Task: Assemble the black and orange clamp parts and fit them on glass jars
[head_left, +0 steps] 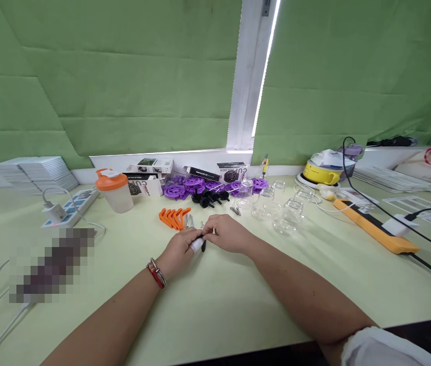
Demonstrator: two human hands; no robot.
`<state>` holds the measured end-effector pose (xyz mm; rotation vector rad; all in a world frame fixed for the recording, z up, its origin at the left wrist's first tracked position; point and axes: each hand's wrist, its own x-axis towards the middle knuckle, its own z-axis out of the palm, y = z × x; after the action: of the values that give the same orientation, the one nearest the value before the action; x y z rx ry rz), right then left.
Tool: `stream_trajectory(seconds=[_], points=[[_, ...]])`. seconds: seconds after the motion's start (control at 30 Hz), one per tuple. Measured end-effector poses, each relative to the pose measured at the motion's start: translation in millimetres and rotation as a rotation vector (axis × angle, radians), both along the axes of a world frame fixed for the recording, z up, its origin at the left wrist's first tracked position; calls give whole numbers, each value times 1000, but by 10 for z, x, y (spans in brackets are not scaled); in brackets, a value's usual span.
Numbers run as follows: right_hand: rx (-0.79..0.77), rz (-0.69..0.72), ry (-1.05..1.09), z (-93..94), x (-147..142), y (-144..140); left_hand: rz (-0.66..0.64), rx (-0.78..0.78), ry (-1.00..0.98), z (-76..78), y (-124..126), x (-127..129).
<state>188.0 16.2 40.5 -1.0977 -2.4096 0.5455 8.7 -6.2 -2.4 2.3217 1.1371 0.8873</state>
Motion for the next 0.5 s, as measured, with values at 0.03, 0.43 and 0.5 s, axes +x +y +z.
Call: stream_trajectory(seconds=[0.03, 0.43, 0.5], points=[[1, 1, 2, -2, 2, 3, 2, -1, -1, 3, -1, 1], [5, 8, 10, 15, 11, 4, 5, -5, 13, -6, 3, -8], [7, 7, 15, 10, 4, 0, 7, -11, 17, -3, 3, -7]])
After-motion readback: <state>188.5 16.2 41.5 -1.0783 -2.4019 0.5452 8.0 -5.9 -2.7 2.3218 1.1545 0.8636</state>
